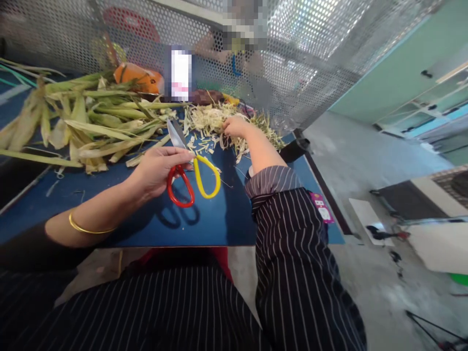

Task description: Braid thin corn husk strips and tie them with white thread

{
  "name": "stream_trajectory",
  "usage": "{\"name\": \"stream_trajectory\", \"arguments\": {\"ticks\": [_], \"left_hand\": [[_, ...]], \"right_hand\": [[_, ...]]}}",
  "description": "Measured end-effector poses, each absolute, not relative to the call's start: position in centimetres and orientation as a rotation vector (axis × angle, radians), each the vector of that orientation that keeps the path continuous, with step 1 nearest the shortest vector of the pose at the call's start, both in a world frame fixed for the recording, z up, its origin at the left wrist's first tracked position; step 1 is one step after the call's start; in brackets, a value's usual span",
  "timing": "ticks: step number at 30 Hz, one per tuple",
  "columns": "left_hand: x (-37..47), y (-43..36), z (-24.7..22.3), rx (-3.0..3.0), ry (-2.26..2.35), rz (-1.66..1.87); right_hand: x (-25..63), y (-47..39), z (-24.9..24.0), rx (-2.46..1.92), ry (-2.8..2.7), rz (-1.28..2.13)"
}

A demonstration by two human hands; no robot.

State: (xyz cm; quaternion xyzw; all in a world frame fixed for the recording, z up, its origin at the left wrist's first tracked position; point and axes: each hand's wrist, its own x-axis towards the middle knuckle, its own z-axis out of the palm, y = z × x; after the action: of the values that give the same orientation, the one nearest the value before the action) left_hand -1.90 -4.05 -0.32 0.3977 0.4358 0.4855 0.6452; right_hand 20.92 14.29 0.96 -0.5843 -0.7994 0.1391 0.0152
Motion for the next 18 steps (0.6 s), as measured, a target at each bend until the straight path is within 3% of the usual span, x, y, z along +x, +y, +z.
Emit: {"name": "stream_trajectory", "arguments": {"ticks": [5, 8, 11, 14, 18], "left_hand": [[-2.0, -4.1, 0.0, 0.887, 0.982, 1.104], [-2.1, -4.0, 0.4, 0.846, 0.973, 1.107], [-2.4, -3.8, 1.0, 0.808, 0.965, 1.129], [-2.7, -3.6, 1.4, 0.807, 0.975, 1.157], [-2.9, -3.5, 1.6, 0.790, 0.978, 1.172]], "right_hand": [[20.0, 10.3, 3.6, -1.842, -2.565, 0.419], [19.5, 5.5, 4.1, -1.772, -2.719, 1.273], [19.1, 2.1, 3.3, -1.798, -2.695, 1.733], [19.1, 2.2, 2.4, -1.677, -2.818, 1.370], [20.0, 4.8, 2.7, -1.680, -2.639, 0.288]]}}
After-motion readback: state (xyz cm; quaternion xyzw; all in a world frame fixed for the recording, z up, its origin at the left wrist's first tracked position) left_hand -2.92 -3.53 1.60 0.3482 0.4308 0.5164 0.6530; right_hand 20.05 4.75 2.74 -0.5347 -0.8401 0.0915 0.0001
